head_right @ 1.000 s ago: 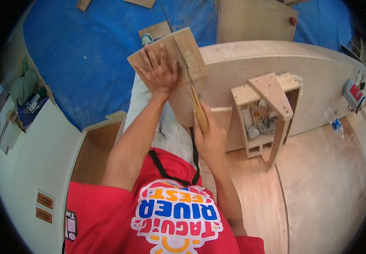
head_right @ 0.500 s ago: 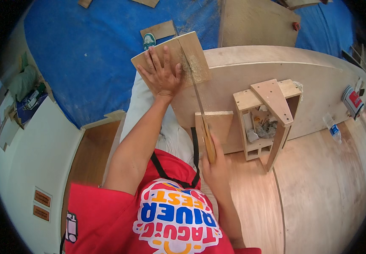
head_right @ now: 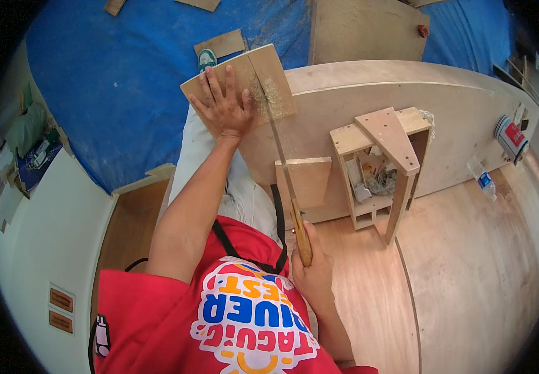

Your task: The person uses a hand saw to cut small rectangular wood pieces. They hold the wood with one hand and saw with the other, then place the cut pieces on the floor. The person later sits on the floor and arranges the cut wood pieces.

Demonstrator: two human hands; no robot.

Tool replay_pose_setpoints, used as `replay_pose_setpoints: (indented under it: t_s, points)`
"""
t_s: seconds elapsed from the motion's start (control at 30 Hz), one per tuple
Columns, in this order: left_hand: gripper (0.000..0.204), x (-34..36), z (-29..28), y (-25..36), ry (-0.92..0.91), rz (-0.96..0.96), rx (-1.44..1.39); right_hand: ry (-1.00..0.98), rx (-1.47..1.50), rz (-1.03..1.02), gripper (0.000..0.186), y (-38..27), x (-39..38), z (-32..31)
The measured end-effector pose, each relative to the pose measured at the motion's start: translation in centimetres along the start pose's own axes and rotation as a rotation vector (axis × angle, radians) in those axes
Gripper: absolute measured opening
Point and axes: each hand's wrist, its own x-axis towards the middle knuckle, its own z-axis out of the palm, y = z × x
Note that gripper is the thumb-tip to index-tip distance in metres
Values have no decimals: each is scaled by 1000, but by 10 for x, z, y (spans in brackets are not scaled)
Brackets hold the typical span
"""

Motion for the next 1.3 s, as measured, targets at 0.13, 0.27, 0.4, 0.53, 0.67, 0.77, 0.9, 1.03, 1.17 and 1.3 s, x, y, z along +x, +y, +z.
replay_pose_setpoints:
  t_s: [0.13, 0.27, 0.4, 0.53, 0.67, 0.77, 0.9, 1.03, 1.17, 1.3]
  points:
    - [65, -1, 0, -1, 4, 23, 62, 79, -5, -231, 57, -17, 94, 33]
    - [65, 0, -3, -1, 27, 22, 58, 70, 22, -263, 53, -30, 201, 71]
    - [64, 0, -6, 1, 1, 154, -25, 136, -8, -286, 50, -26, 149, 50]
    - [63, -1, -5, 4, 17, 183, -85, 94, 24, -92, 51, -18, 72, 32]
    - [62, 0, -3, 4, 15, 189, -99, 75, 48, 0, 53, -9, 50, 32]
    - [61, -2, -5, 3, -31, 186, -111, 48, 46, 47, 52, -8, 57, 31]
    - [63, 1, -5, 5, 38, 181, -135, 111, 107, -137, 52, -17, 64, 25]
    - [70, 15, 0, 11, 54, 5, 6, 60, 52, -61, 51, -27, 74, 25]
    - [70, 19, -7, -1, 35, 180, -142, 85, 83, -114, 52, -23, 80, 29]
    - [74, 13, -10, -6, 6, 286, -44, 140, 156, -106, 52, -15, 76, 32]
